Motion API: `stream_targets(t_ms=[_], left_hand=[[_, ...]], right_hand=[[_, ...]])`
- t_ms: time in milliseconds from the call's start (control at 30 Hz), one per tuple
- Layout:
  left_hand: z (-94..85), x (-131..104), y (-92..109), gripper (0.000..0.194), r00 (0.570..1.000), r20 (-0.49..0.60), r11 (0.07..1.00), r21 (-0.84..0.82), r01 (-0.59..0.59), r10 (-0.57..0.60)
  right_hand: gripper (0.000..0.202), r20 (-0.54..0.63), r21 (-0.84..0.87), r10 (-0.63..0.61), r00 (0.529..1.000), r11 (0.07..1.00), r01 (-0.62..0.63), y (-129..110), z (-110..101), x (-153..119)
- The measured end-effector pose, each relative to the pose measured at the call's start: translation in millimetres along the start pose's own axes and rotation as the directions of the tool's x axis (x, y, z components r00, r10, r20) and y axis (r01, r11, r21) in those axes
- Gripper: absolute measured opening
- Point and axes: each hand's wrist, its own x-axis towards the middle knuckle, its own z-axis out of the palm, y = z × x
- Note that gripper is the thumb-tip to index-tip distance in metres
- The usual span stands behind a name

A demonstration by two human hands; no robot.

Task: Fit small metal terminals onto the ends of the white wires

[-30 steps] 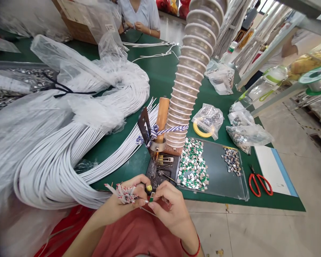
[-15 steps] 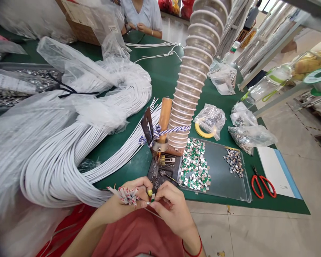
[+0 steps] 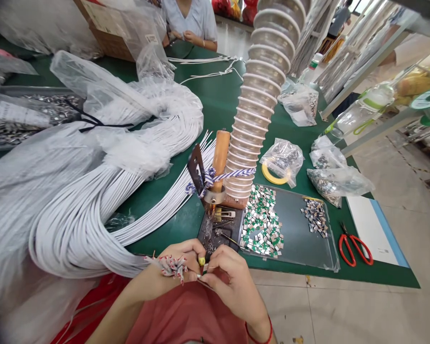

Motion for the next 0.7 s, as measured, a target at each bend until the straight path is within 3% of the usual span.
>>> stream_targets(t_ms=[133, 267, 433, 567, 700], left_hand=[[1.5, -2.9, -3.5, 0.026, 0.998, -0.045, 0.997, -0.066, 0.039, -0.042], [4.9, -2.8, -3.1, 0.028, 0.993, -0.097, 0.994, -0.092, 0.06, -0.069], [8.9, 2.0, 2.3, 0.012, 0.983, -0.182, 0.999, 0.037, 0.03, -0.023], [14.0, 2.8, 2.8, 0.016, 0.945, -0.325, 0.993, 0.118, 0.014, 0.026], [20.9, 2.6, 2.6, 0.016, 0.889, -0.458, 0.998, 0.065, 0.025, 0.008]], right_hand=[[0.017, -0.004, -0.002, -0.005, 1.0, 1.0, 0.005, -3.9, -0.2, 2.6], [0.019, -0.031, 0.004, 0.035, 0.999, 0.999, -0.035, -7.9, 2.0, 4.0], [0.018, -0.096, 0.031, 0.079, 0.992, 0.997, -0.076, -5.0, 7.0, 0.8], [0.013, -0.237, 0.134, 0.045, 0.97, 0.991, -0.014, -0.1, 8.8, -1.9], [0.027, -0.363, 0.087, -0.019, 0.932, 0.995, 0.054, -1.3, 9.2, -1.4]])
